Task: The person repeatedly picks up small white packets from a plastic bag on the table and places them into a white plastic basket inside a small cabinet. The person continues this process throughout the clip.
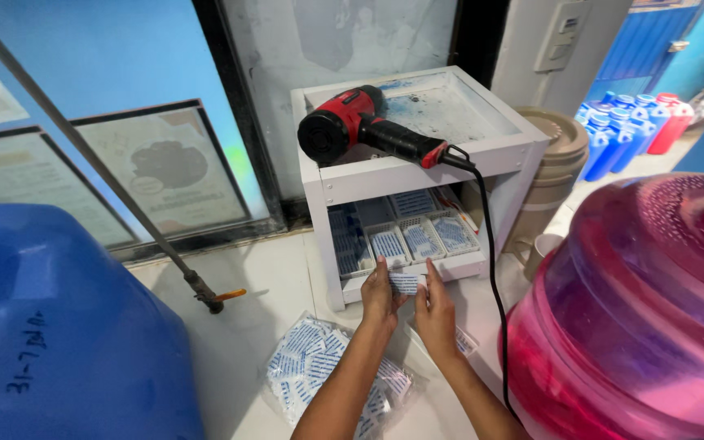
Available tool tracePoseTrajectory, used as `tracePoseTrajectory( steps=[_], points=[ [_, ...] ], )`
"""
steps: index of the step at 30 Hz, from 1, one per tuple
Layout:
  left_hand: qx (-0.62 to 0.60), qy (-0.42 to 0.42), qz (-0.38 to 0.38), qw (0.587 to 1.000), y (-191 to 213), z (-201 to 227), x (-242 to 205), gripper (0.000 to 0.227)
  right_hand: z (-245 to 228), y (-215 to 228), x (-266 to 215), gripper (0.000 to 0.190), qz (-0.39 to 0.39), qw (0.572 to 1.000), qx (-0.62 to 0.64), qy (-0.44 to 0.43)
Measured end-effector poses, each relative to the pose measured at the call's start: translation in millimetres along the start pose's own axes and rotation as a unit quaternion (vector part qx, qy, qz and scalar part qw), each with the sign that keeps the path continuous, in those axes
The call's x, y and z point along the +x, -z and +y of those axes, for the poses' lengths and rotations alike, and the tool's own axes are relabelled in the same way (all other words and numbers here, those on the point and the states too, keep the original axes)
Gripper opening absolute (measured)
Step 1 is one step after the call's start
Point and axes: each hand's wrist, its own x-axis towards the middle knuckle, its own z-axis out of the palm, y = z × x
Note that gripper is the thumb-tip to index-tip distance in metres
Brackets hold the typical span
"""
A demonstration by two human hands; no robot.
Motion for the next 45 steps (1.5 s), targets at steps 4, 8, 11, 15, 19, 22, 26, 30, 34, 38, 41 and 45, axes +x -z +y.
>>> tracePoseTrajectory(
  steps=[4,8,11,15,19,22,26,30,34,38,41,45],
  points=[
    [0.004,-0.034,0.057,0.998,10,6,3,0.044,15,-14,43,0.029,-0.035,0.993,-0.050,-0.100],
    [0.033,-0.119,0.043,0.991,44,5,-27,0.047,50,-46,93,0.029,-0.024,0.984,-0.095,0.151],
    [0.066,-0.168,0.056,0.982,77,19,-61,0.045,81,-68,96,0.024,-0.114,0.978,-0.113,0.132],
    [0.082,-0.195,0.126,0.969,113,51,-101,0.041,118,-75,102,0.028,-0.258,0.942,-0.197,0.082],
    [0.071,-0.204,0.151,0.965,136,66,-126,0.036,136,-81,136,0.023,-0.409,0.871,-0.264,0.070],
    [0.065,-0.199,0.161,0.964,145,67,-133,0.033,137,-87,157,0.021,-0.477,0.831,-0.287,-0.022],
    [0.065,-0.218,0.143,0.963,159,66,-133,0.031,130,-81,153,0.021,-0.421,0.865,-0.273,0.006],
    [0.044,-0.209,0.123,0.969,175,65,-130,0.026,96,-58,128,0.036,-0.256,0.938,-0.190,0.139],
    [0.119,-0.201,0.071,0.970,194,67,-132,0.020,29,-28,56,0.030,-0.365,0.916,-0.141,0.090],
    [0.301,-0.221,-0.010,0.928,206,61,-132,0.014,-33,-17,-57,0.025,-0.558,0.812,-0.163,0.049],
    [0.423,-0.264,-0.072,0.864,209,47,-138,0.015,-58,-31,-108,0.025,-0.532,0.815,-0.229,0.024],
    [0.587,-0.305,-0.080,0.745,208,43,-155,0.016,-63,-37,-130,0.020,-0.495,0.817,-0.295,0.007]
  ],
)
